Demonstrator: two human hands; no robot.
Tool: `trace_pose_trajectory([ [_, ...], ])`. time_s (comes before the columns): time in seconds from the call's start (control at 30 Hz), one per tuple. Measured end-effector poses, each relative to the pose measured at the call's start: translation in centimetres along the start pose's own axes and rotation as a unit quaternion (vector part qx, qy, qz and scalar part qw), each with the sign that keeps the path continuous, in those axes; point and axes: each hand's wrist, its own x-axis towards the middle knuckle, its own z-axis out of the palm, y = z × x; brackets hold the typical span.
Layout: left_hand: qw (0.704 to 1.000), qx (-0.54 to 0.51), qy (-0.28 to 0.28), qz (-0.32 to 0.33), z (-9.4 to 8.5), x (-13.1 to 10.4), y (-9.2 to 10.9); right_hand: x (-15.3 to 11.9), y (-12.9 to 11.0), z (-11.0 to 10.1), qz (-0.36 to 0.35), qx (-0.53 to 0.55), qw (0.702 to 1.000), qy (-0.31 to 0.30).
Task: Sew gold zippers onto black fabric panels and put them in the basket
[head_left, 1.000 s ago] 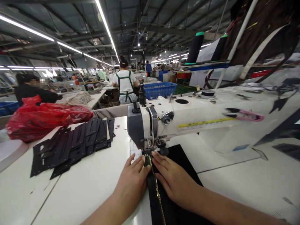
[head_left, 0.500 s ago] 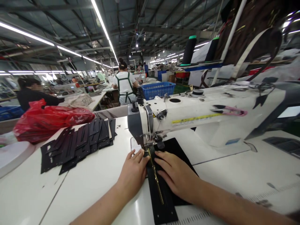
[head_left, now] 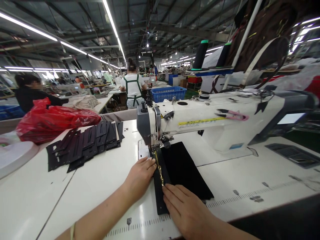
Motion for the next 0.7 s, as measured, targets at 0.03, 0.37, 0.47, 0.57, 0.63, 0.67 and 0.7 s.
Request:
trace_pose_trajectory([
  [0.03, 1.0, 0.001, -0.002, -0.001, 0.0, 0.0, 0.1, 0.1, 0.0, -0.1, 0.0, 0.005, 1.0, 0.004],
  [0.37, 0.996, -0.035, -0.072, -0.042, -2.4, -0.1, 1.5, 0.5, -0.1, -0.7, 0.092, 0.114, 0.989, 0.02],
  [0.47, 0.992, -0.054, -0.088, -0.066, -2.5, -0.2, 1.7, 0.7, 0.2, -1.1, 0.113, 0.137, 0.984, 0.013],
  [0.57, 0.992, -0.063, -0.084, -0.073, -2.3, -0.3, 1.6, 0.5, 0.3, -1.1, 0.089, 0.099, 0.991, -0.023],
  [0.63, 0.991, -0.067, -0.085, -0.073, -2.2, -0.3, 1.6, 0.3, 0.1, -0.8, 0.081, 0.074, 0.994, -0.023],
  [0.67, 0.991, -0.068, -0.084, -0.075, -2.2, -0.3, 1.6, 0.3, 0.0, -0.6, 0.083, 0.069, 0.994, -0.011],
  [0.7, 0.991, -0.07, -0.082, -0.077, -2.2, -0.3, 1.6, 0.3, -0.1, -0.5, 0.084, 0.07, 0.994, 0.0],
])
